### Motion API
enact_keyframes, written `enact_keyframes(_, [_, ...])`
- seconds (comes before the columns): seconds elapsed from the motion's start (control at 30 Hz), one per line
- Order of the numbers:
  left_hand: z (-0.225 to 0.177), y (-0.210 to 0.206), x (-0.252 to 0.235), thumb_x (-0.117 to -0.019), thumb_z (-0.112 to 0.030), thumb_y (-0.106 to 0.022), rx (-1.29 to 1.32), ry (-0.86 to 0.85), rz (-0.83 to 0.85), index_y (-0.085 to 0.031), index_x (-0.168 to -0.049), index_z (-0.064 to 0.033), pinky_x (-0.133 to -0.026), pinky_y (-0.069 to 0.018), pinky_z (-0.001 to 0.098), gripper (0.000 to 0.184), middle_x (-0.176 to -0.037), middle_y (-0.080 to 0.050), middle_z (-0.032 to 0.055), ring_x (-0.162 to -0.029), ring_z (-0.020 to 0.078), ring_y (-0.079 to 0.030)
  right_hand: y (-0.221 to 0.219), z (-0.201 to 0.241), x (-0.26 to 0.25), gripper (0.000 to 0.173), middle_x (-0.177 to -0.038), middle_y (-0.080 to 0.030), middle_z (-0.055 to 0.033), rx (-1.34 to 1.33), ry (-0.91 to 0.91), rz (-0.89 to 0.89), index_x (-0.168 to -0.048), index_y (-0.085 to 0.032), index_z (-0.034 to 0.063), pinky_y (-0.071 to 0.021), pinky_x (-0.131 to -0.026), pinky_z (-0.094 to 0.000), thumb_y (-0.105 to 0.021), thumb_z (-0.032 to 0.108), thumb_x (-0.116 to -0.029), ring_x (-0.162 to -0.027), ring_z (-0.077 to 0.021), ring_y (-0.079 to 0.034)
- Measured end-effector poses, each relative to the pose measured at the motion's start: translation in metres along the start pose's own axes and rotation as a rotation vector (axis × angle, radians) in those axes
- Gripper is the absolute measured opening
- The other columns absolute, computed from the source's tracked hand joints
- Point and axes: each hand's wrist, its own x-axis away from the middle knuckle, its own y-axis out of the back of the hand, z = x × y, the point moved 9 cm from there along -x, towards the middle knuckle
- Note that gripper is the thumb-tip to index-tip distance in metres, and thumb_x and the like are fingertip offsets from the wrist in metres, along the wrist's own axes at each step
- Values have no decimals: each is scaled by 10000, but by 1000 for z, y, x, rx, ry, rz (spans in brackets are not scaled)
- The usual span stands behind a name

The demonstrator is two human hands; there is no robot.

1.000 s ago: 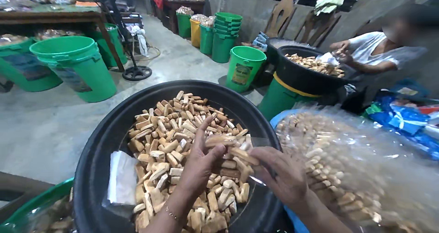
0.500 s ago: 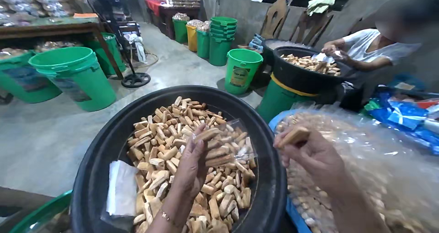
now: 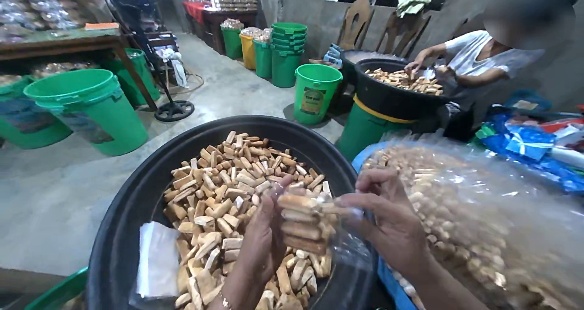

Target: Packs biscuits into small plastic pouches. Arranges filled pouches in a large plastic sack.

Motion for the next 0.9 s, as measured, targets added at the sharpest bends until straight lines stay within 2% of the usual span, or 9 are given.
enact_keyframes(0.07, [1, -8, 3, -1021, -417, -572, -62, -5, 85, -509, -1430, -120, -866, -606, 300, 509, -1168, -726, -22, -1017, 104, -713, -5, 2, 2, 174, -1120, -516, 61, 60, 65, -44, -1134, -701, 280, -390, -970, -97, -627, 381, -1013, -1088, 48, -492])
enact_keyframes(0.17, [7, -6, 4, -1067, -115, -438, -74, 4, -10, -533, -1363, -81, -797, -594, 237, 312, -1028, -743, -40, -880, 63, -714, -3, 7, 5, 236, -1044, -611, -22, 143, 139, -65, -1161, -666, 151, -456, -934, -194, -576, 339, -1050, -1016, -71, -584])
enact_keyframes(0.27, [54, 18, 5, -1105, -108, -300, -319, 336, -69, -537, -1325, -3, -756, -600, 260, 340, -962, -727, 10, -799, 87, -711, -11, -33, 30, 242, -1029, -684, -2, 28, -280, -16, -1130, -640, 39, -543, -849, -152, -576, 254, -1040, -938, 19, -643])
enact_keyframes(0.37, [121, 49, 29, -1139, -291, -187, -706, 780, 87, -556, -1297, 31, -820, -545, 313, 515, -1017, -687, 77, -855, 107, -656, -65, -73, 107, 313, -1116, -669, -214, -47, -917, 528, -1304, -553, -63, -577, -874, -427, -495, 127, -1063, -946, -263, -703])
enact_keyframes(0.5, [138, 58, 35, -1108, -442, -86, -740, 860, 220, -557, -1323, -73, -682, -501, 272, 635, -1007, -669, 25, -770, 65, -601, -75, -62, 127, 354, -1135, -670, -246, 60, -1029, 1077, -1416, -469, -4, -547, -926, -530, -428, 169, -1110, -1002, -378, -705])
enact_keyframes(0.57, [139, 55, 35, -1099, -385, -233, -671, 844, 379, -512, -1379, -73, -732, -509, 227, 504, -1155, -668, 1, -861, 13, -612, -61, -65, 125, 331, -1133, -674, -242, 94, -965, 1005, -1372, -524, -7, -526, -945, -550, -460, 168, -1098, -1032, -386, -688])
enact_keyframes(0.67, [138, 56, 35, -1019, -203, -530, -670, 809, 519, -519, -1387, -32, -859, -527, 248, 406, -1257, -629, 44, -992, 28, -616, -26, -74, 125, 272, -999, -704, -175, 49, -800, 593, -1228, -612, -21, -593, -824, -449, -528, 165, -1049, -881, -269, -719])
enact_keyframes(0.77, [138, 54, 36, -1012, -107, -544, -699, 825, 520, -566, -1332, -24, -831, -544, 246, 331, -1113, -640, 31, -910, 30, -624, 3, -80, 134, 285, -924, -705, -46, -86, -794, 282, -1190, -609, -9, -614, -717, -263, -504, 205, -1034, -763, -72, -706])
enact_keyframes(0.9, [144, 48, 30, -1052, -119, -482, -694, 770, 374, -589, -1267, -26, -655, -463, 172, 257, -941, -610, -34, -723, -20, -532, 21, -77, 140, 248, -931, -685, 28, -172, -812, 138, -1166, -594, 17, -603, -725, -195, -525, 203, -1017, -789, -7, -690])
